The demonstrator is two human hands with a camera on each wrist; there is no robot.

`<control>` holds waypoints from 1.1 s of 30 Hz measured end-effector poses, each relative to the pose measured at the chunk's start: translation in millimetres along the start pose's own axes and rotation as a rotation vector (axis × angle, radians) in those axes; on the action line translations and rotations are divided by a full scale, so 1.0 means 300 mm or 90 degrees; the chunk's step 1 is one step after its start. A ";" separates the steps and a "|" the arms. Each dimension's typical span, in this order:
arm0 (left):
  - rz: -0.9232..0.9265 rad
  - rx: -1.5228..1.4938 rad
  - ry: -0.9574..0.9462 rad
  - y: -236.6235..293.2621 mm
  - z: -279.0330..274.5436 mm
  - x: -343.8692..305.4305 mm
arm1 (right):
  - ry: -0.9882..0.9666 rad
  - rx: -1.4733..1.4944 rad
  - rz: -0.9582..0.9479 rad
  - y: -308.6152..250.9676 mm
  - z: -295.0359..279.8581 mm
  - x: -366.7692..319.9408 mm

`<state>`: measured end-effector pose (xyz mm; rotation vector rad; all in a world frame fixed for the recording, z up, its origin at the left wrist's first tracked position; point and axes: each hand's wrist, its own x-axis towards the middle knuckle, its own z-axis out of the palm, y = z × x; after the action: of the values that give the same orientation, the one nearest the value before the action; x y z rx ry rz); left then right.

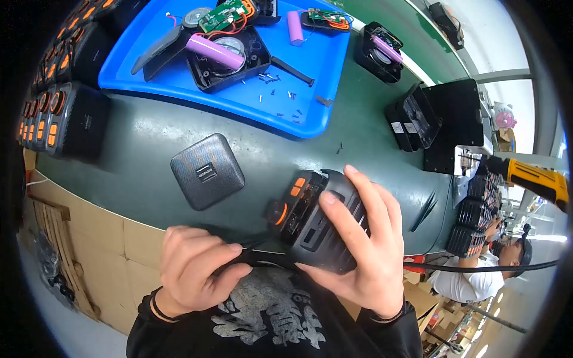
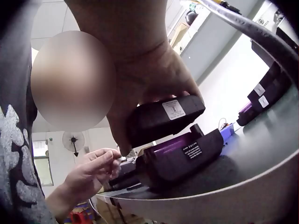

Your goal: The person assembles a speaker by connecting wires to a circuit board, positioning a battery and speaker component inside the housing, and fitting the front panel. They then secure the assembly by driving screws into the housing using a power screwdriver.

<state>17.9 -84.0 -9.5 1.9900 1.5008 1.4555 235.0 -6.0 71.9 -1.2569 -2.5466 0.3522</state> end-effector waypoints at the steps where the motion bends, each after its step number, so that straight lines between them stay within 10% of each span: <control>1: -0.008 0.011 -0.003 -0.007 0.004 0.005 | -0.008 -0.002 -0.003 0.003 0.005 0.004; 33: -0.050 -0.043 -0.007 -0.037 0.042 -0.008 | -0.060 -0.013 0.008 0.001 0.032 0.009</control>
<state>21.9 -76.8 -24.2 1.8765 1.4878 1.4423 230.2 -4.7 63.1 -1.2932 -2.6274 0.3981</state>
